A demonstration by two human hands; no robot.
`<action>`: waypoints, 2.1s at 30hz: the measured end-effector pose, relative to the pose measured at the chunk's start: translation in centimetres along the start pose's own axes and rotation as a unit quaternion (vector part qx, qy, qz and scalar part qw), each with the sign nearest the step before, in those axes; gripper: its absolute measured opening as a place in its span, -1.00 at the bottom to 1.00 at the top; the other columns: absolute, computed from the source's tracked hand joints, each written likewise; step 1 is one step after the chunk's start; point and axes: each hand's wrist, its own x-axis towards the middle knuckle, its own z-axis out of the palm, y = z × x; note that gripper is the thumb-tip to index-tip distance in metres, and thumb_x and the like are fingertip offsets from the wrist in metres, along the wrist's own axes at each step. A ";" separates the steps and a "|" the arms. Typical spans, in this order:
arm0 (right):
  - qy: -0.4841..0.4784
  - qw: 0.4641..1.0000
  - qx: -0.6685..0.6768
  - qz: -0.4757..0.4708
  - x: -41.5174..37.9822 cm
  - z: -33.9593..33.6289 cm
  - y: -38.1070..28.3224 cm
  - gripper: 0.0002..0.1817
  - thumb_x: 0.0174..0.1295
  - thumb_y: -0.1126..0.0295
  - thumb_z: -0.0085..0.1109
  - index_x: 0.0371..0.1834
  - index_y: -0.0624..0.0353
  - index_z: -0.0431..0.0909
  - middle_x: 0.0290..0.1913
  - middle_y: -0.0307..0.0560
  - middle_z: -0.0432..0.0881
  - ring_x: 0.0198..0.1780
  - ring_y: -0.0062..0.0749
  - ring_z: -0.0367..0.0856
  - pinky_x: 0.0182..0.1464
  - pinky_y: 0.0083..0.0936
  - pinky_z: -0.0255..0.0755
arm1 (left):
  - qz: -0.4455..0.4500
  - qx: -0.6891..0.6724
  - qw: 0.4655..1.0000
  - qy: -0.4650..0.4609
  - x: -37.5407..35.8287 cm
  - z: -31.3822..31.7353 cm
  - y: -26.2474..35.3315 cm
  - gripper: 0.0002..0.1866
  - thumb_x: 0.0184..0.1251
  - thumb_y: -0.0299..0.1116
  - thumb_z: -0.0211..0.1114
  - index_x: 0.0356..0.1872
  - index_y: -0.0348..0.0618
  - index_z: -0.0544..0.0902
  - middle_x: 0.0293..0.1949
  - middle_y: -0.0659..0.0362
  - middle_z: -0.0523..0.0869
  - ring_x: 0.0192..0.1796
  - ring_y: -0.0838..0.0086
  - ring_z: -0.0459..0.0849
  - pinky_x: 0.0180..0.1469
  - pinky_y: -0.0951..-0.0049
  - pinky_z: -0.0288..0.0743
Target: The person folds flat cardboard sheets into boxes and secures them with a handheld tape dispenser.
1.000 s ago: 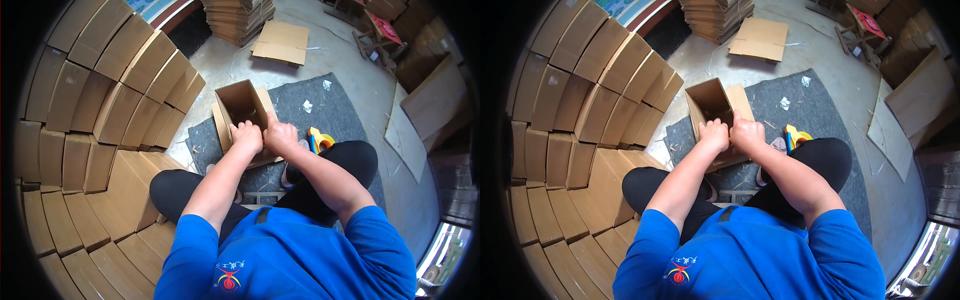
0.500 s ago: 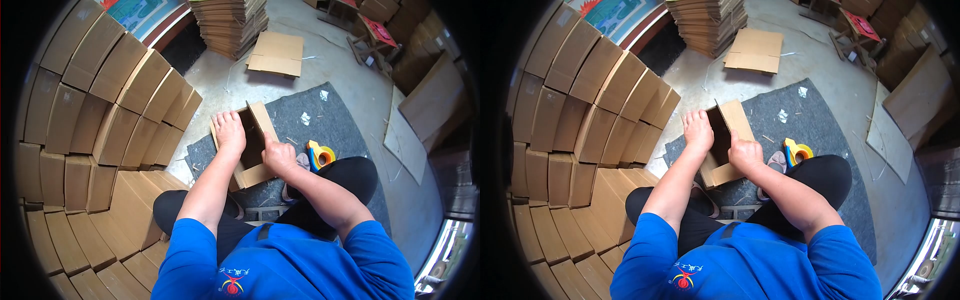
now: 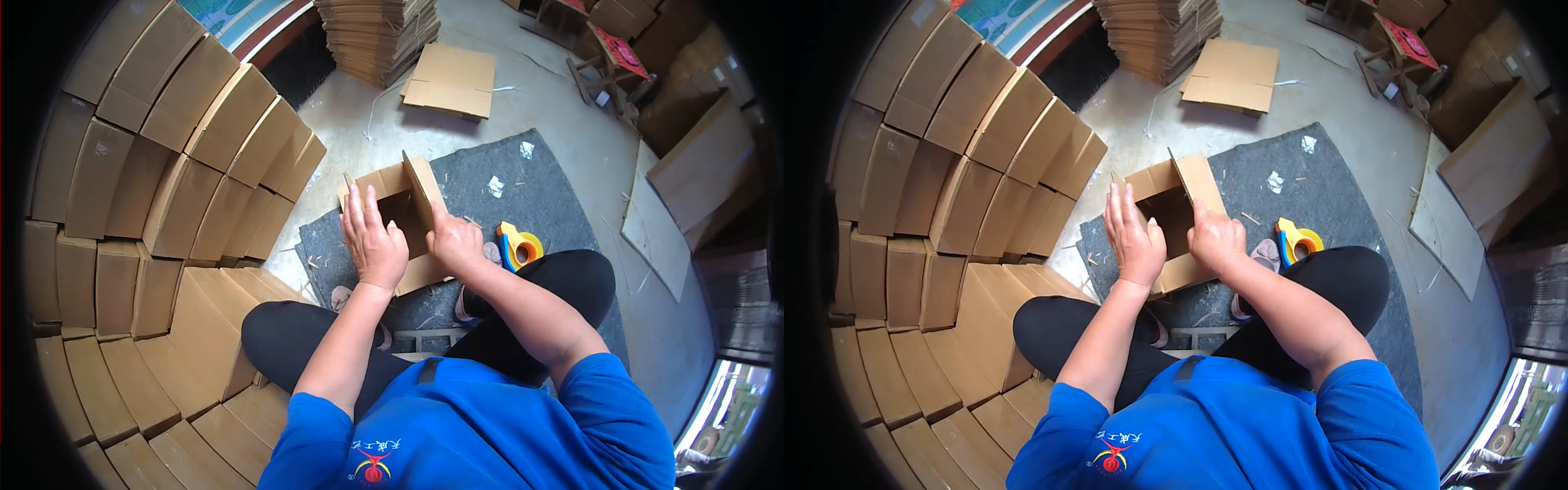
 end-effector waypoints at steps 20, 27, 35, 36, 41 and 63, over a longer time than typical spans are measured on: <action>-0.014 0.986 -0.104 -0.127 -0.9 3.7 -0.6 -0.42 0.24 0.18 0.09 0.36 0.04 0.40 0.27 0.00 0.45 0.05 -0.08 0.55 0.04 -0.13 0.44 | -0.073 -0.137 0.979 -0.130 -4.4 5.0 -1.0 -0.60 0.41 -0.34 0.13 0.22 -0.21 0.57 0.35 -0.22 0.44 0.44 -0.05 0.33 0.48 0.12 0.20; -0.053 0.992 -0.055 -0.102 -0.8 2.7 -1.3 -0.37 0.31 0.10 0.09 0.42 0.09 0.32 0.34 0.02 0.35 0.13 -0.02 0.51 0.10 -0.12 0.43 | -0.030 -0.040 0.988 -0.145 -0.6 5.1 -3.6 -0.67 0.29 -0.30 0.23 0.06 -0.10 0.64 0.27 0.03 0.50 0.33 0.11 0.39 0.36 0.07 0.25; -0.069 0.992 -0.050 -0.093 -0.9 2.2 -1.6 -0.33 0.33 0.05 0.12 0.44 0.12 0.28 0.39 0.04 0.31 0.17 -0.02 0.46 0.16 -0.12 0.39 | -0.016 -0.016 0.994 -0.112 1.2 6.4 -5.5 -0.62 0.29 -0.25 0.28 0.12 -0.08 0.62 0.33 0.01 0.47 0.42 0.11 0.34 0.46 0.03 0.11; -0.072 0.992 -0.048 -0.090 -1.0 2.5 -1.7 -0.33 0.33 0.05 0.12 0.44 0.12 0.28 0.39 0.04 0.31 0.17 -0.02 0.46 0.16 -0.12 0.39 | 0.001 0.011 0.995 -0.100 0.9 6.7 -5.6 -0.62 0.29 -0.23 0.28 0.11 -0.07 0.63 0.32 0.02 0.48 0.41 0.12 0.35 0.44 0.05 0.13; -0.037 0.990 -0.076 -0.109 -1.0 3.8 -1.2 -0.33 0.31 0.08 0.13 0.44 0.12 0.29 0.40 0.04 0.30 0.18 -0.04 0.44 0.16 -0.13 0.38 | 0.028 0.052 0.991 -0.121 1.9 6.4 -5.8 -0.63 0.29 -0.19 0.29 0.09 -0.05 0.64 0.28 0.05 0.52 0.38 0.14 0.38 0.38 0.10 0.19; -0.246 0.943 0.046 -0.220 -1.4 -0.8 1.2 0.11 -0.17 0.14 0.63 0.52 -0.02 0.19 0.53 0.22 0.03 0.37 0.25 0.27 0.41 -0.05 0.29 | -0.030 0.046 0.980 -0.193 4.6 9.3 -9.4 -0.35 0.49 0.02 0.06 0.46 -0.13 0.30 0.46 -0.01 0.31 0.53 0.08 0.13 0.54 0.12 0.06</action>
